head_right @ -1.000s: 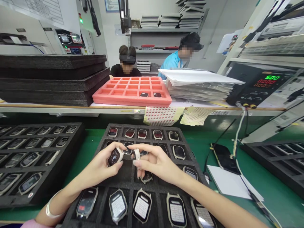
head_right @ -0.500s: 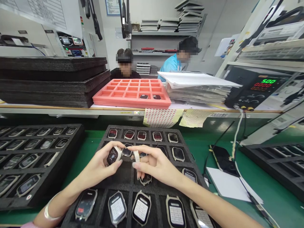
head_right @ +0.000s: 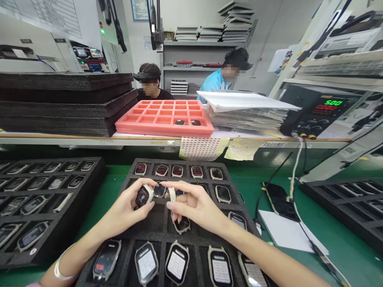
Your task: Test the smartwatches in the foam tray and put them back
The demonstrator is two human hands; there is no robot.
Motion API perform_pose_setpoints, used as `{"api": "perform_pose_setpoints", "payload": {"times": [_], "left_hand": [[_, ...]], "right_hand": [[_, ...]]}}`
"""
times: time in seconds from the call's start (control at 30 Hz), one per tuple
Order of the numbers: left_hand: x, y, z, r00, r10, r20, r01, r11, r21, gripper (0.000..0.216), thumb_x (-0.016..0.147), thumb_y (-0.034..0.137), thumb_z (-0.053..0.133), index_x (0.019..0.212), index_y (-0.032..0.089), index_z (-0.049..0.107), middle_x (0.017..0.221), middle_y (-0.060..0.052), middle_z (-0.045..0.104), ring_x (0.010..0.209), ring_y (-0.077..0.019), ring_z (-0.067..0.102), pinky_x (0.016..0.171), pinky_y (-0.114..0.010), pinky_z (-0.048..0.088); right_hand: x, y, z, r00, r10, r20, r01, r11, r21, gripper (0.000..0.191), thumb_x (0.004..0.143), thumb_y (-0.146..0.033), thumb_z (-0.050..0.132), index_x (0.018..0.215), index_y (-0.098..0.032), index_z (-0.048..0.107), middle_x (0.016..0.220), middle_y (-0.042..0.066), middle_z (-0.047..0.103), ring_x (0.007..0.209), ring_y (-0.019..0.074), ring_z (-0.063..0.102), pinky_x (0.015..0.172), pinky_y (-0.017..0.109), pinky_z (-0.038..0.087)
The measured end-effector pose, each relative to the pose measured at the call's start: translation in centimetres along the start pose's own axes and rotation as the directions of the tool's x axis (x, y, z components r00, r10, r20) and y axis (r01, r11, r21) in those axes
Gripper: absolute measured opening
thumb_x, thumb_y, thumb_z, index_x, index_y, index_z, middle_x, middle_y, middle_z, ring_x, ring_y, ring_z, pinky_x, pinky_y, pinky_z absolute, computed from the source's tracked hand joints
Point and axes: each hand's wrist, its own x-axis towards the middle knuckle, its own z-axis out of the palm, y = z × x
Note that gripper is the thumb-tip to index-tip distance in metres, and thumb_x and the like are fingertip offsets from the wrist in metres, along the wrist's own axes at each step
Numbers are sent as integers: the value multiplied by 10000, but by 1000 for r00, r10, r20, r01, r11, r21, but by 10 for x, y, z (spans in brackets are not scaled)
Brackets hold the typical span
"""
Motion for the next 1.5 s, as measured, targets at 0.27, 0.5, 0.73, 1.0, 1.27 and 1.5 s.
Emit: {"api": "perform_pose_setpoints", "payload": {"times": [0.27,0.5,0.73,1.0,1.27,1.5], "left_hand": [[-2,0,-2,1000,15,-17,-14,1000,25,289,805,138,517,1085,205,491,857,11,531,745,-134,487,691,-226,397],[-2,0,-2,998,-8,-70,7,1000,-18,281,799,134,527,1067,214,502,819,22,510,679,-120,460,628,-207,381],[-6,7,-3,997,-9,-83,0,994,-106,318,811,137,535,1118,208,489,806,22,467,682,-121,452,634,-206,391],[-8,10,-2,988,-9,-157,-14,990,-141,311,806,133,542,1103,210,491,776,31,446,658,-107,440,619,-197,397],[-6,13,-4,992,-48,-115,39,996,-80,332,799,178,568,1124,205,507,808,14,495,690,-128,475,652,-223,409],[5,-6,2,987,-150,54,157,843,-515,433,813,255,594,1216,185,454,949,-56,582,822,-188,599,665,-290,488]], "right_hand": [[-1,-1,1,1000,10,-6,-10,1000,-13,462,833,-269,672,1253,-125,545,662,-9,597,546,108,590,534,214,494],[-1,0,0,1000,-5,-19,5,1000,-23,420,833,-270,668,1211,-117,565,670,-3,605,546,113,597,526,221,499],[-4,-4,-1,999,-12,-32,11,1000,-24,441,835,-261,668,1234,-120,542,609,-6,613,527,112,592,521,208,491],[-8,-6,-5,993,-74,-87,74,997,-4,403,826,-267,686,1200,-159,583,663,18,633,529,129,602,522,237,502],[-6,-5,-4,998,-15,-54,20,996,86,499,836,-283,669,1289,-141,519,712,27,636,553,148,623,545,275,517],[1,-1,2,996,89,-26,-80,964,253,383,866,-282,610,1211,-143,518,799,50,638,606,157,653,532,238,490]]}}
